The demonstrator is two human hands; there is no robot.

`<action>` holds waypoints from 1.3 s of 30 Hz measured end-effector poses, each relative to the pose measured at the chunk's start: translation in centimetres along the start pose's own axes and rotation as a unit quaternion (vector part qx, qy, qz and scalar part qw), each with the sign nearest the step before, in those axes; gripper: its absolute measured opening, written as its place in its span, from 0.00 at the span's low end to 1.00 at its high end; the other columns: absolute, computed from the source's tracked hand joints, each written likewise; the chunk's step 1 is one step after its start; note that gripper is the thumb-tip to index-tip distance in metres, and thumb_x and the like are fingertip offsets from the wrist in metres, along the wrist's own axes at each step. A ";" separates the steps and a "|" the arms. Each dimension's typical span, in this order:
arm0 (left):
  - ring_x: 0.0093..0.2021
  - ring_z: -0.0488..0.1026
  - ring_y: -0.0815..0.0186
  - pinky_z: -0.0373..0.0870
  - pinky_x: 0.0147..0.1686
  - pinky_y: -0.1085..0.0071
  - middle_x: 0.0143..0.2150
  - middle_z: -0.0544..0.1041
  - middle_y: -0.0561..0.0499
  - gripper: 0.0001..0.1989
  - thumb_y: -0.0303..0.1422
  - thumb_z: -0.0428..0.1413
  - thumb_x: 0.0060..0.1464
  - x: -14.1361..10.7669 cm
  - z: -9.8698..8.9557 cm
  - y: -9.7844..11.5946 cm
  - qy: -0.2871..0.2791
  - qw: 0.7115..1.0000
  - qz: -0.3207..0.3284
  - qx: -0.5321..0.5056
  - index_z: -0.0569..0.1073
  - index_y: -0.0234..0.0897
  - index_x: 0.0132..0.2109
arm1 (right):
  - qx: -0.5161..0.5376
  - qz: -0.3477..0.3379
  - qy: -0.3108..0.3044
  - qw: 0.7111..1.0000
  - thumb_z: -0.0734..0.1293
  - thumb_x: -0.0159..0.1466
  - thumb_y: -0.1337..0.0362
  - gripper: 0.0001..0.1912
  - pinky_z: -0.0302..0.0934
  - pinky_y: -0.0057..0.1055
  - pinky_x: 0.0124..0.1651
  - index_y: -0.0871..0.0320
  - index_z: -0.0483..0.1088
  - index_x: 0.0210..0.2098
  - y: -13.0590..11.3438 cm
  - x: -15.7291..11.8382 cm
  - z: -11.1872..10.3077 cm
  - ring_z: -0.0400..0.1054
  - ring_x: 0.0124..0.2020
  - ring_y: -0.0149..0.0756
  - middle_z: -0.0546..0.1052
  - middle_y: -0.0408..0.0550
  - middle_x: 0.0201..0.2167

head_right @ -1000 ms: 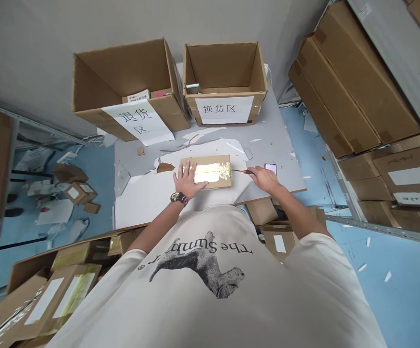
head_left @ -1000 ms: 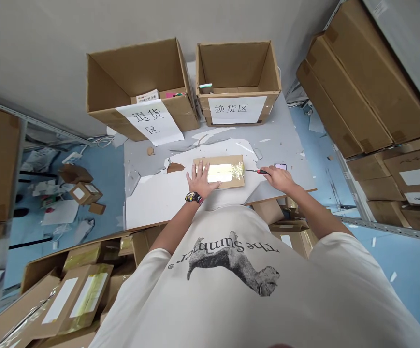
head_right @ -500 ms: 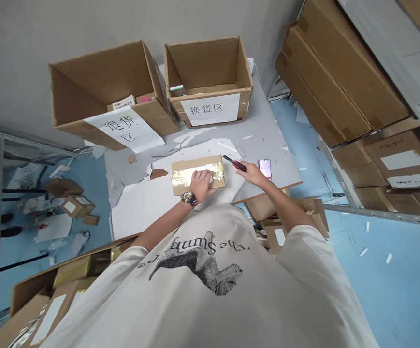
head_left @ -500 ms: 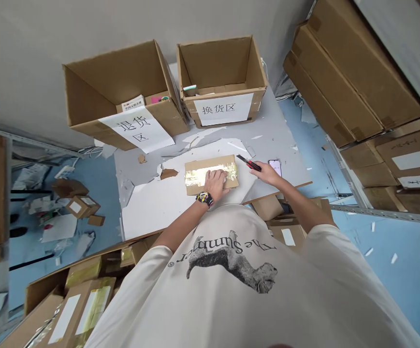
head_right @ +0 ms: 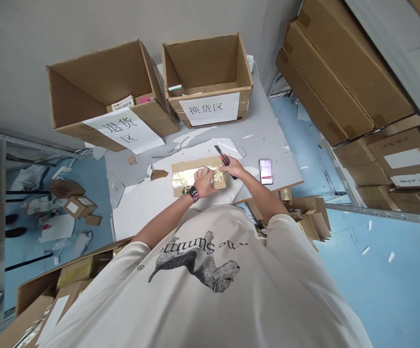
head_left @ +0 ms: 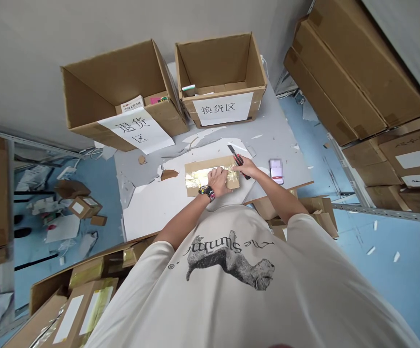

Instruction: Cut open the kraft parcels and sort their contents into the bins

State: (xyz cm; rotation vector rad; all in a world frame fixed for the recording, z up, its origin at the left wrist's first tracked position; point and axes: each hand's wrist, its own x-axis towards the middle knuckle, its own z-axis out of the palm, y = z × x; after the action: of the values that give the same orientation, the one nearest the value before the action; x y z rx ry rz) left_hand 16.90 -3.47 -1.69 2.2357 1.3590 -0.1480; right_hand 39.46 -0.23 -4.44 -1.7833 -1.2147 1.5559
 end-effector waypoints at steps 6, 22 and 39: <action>0.71 0.73 0.39 0.59 0.78 0.42 0.69 0.80 0.38 0.46 0.45 0.80 0.52 -0.3 0.0 -0.4 0.003 0.999 0.013 -0.031 0.74 0.43 0.73 | 0.020 -0.001 -0.009 1.000 0.86 0.60 0.52 0.29 0.66 0.29 0.32 0.53 0.75 0.53 -0.2 -0.5 0.2 0.68 0.28 0.31 0.78 0.37 0.35; 0.75 0.68 0.34 0.64 0.74 0.38 0.77 0.73 0.38 0.44 0.49 0.80 0.52 -1.2 -1.0 -0.4 0.026 1.000 0.003 0.008 0.77 0.52 0.73 | -0.088 -0.026 -0.068 0.993 0.64 0.78 0.55 0.18 0.68 0.30 0.37 0.54 0.78 0.60 2.3 -8.2 -4.8 0.72 0.27 0.36 0.78 0.40 0.31; 0.78 0.66 0.33 0.60 0.77 0.32 0.80 0.73 0.39 0.44 0.48 0.79 0.55 -1.3 -2.1 0.5 0.007 0.999 0.013 0.038 0.76 0.53 0.75 | -0.238 0.039 -0.112 0.964 0.64 0.83 0.47 0.18 0.62 0.32 0.32 0.53 0.74 0.46 1.7 -8.7 -4.2 0.74 0.24 0.39 0.80 0.46 0.31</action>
State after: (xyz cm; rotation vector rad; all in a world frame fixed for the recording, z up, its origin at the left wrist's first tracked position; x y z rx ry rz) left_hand 16.39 -3.68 0.75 2.3190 1.3526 -0.1777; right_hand 44.28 -7.63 -0.25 -2.0006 -1.7681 1.6454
